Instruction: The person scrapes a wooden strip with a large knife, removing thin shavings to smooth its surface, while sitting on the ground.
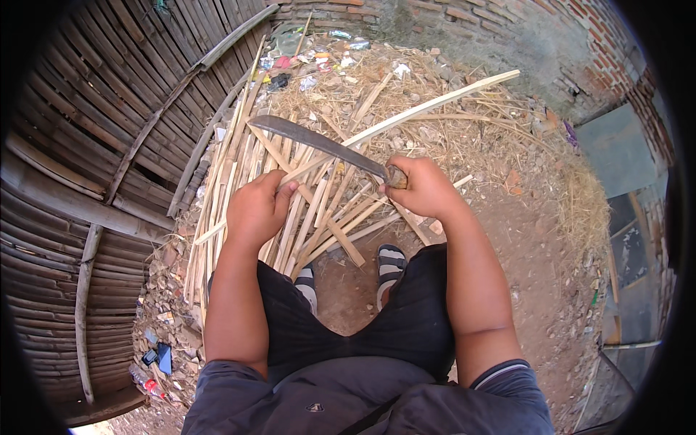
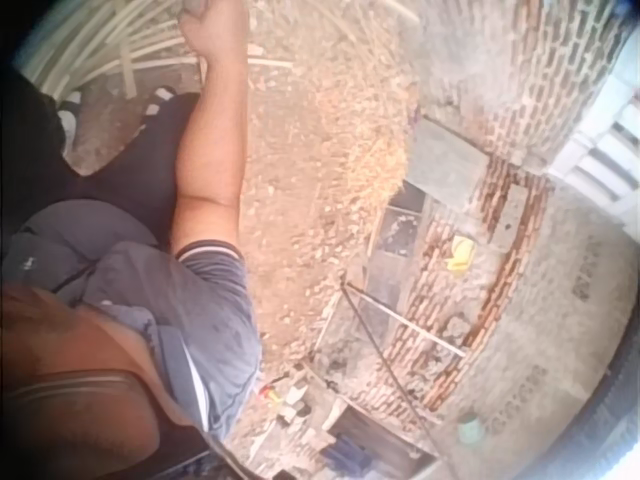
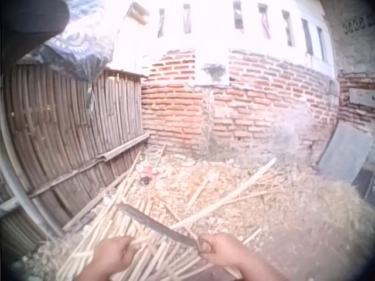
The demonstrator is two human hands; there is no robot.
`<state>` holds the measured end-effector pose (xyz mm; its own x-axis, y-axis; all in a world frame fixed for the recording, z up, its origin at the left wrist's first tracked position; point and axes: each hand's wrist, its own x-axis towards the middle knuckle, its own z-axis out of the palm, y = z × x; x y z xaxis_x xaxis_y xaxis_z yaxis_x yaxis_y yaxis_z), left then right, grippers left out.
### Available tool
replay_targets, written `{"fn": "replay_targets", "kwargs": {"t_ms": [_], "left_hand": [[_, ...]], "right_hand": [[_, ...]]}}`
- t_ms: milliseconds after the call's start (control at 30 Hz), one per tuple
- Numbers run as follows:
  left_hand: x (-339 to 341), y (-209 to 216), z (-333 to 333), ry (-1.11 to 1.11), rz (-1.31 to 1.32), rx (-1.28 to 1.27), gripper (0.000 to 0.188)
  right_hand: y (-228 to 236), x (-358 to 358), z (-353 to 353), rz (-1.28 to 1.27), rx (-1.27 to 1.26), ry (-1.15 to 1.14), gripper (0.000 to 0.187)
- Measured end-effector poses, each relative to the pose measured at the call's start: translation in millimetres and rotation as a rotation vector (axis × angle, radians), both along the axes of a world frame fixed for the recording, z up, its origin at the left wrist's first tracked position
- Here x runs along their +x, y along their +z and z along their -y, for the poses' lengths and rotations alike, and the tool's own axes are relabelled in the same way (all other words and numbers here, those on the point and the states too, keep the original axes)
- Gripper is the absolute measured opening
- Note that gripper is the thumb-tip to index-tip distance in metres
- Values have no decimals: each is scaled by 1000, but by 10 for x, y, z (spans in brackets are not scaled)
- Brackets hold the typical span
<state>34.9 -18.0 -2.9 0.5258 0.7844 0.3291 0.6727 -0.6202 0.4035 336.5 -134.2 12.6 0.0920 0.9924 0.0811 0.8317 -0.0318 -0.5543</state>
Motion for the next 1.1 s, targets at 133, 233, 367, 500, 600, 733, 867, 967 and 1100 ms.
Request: {"fn": "replay_targets", "kwargs": {"t_ms": [133,233,367,500,600,733,867,967,1100], "left_hand": [[65,-29,18,4,27,70,34],[52,-60,32,11,75,91,30],[93,-12,81,-3,93,66,30],[127,-37,61,-21,25,71,30],[133,-58,37,-21,24,67,30],[145,-56,70,-13,69,50,30],[45,-29,51,10,44,76,30],[55,-57,32,6,50,90,30],[82,-57,32,-4,57,54,31]], "right_hand": [[-88,221,-44,-196,-51,-5,36],[-152,66,-4,-183,135,-12,34],[-7,-52,13,-83,51,-24,32],[-41,93,0,-85,0,-17,40],[-15,46,-4,-46,16,-42,37],[-33,-141,-45,-54,75,-5,33],[-70,117,-57,-132,10,-114,34],[-107,137,-66,-103,-35,-152,33],[-174,-70,-70,0,155,10,36]]}}
